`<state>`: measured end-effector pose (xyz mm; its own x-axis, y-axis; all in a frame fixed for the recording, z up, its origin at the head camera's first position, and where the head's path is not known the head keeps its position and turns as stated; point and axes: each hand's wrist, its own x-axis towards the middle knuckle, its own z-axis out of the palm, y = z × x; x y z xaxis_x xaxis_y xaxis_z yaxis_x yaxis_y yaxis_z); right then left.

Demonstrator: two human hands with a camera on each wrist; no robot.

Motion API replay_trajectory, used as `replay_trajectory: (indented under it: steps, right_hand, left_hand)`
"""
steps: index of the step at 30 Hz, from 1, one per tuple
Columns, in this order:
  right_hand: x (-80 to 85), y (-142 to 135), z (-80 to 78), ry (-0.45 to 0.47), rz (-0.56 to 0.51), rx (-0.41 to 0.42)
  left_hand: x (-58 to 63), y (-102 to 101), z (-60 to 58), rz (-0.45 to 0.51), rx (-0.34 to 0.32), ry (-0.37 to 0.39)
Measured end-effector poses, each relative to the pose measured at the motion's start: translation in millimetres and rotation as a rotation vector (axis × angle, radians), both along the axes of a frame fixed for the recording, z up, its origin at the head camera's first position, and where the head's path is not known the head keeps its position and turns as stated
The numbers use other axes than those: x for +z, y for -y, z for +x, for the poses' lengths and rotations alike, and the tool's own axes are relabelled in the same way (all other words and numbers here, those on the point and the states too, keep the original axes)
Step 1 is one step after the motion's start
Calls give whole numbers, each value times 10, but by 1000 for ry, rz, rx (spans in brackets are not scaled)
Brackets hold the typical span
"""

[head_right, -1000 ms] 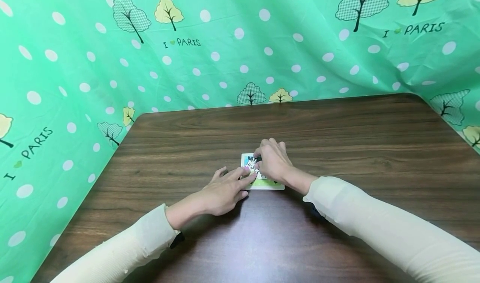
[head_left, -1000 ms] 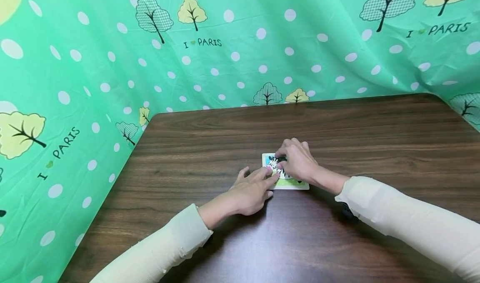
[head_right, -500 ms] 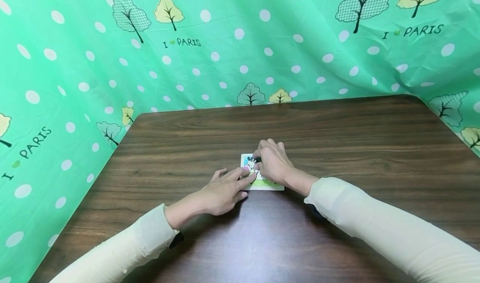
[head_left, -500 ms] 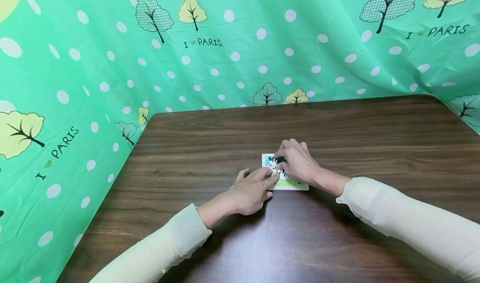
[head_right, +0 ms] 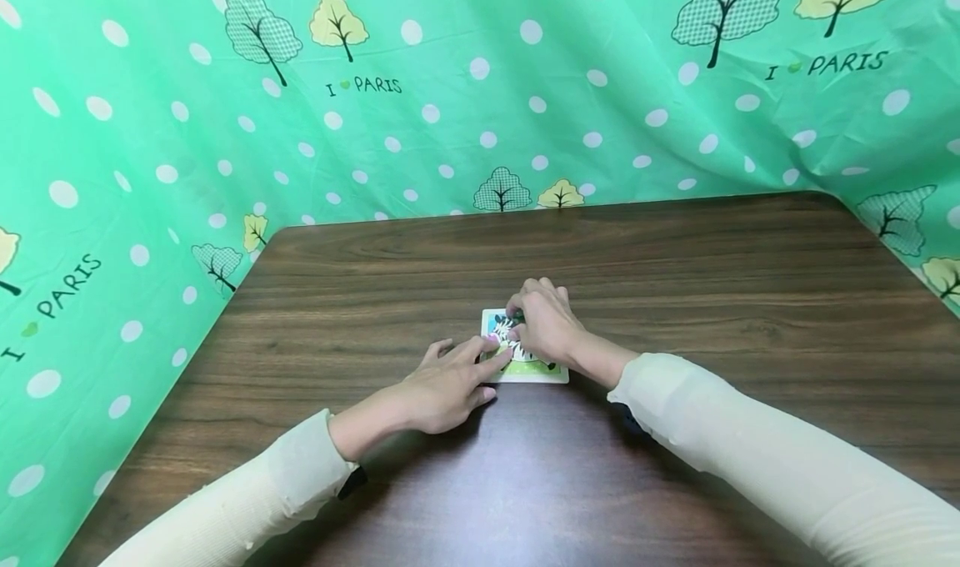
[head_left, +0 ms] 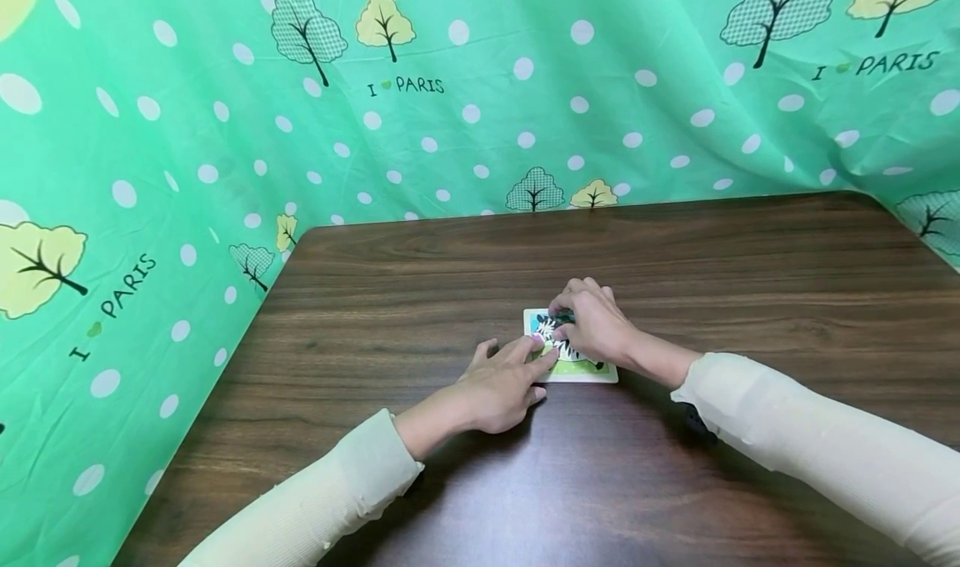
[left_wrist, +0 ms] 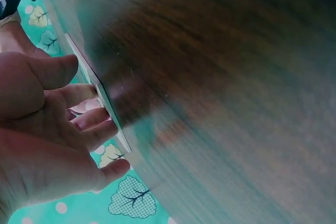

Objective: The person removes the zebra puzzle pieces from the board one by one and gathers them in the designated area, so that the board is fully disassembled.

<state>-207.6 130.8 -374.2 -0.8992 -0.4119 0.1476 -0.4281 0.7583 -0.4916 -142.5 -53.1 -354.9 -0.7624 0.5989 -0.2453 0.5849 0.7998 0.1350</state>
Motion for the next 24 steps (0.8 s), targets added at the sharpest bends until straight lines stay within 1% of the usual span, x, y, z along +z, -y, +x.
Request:
replay_trajectory:
  steps: [12,17,24]
  right_hand:
    - [5,-5,-24,18,-23,1]
    - [17,-10,-28,20,-7,10]
    - [26,-26,-66,-2,29,46]
  left_hand:
    - [-18,7,-6,3,-1,2]
    - [-17,7,-5,6,-3,2]
    - [-21,8,-3,2,-8,-6]
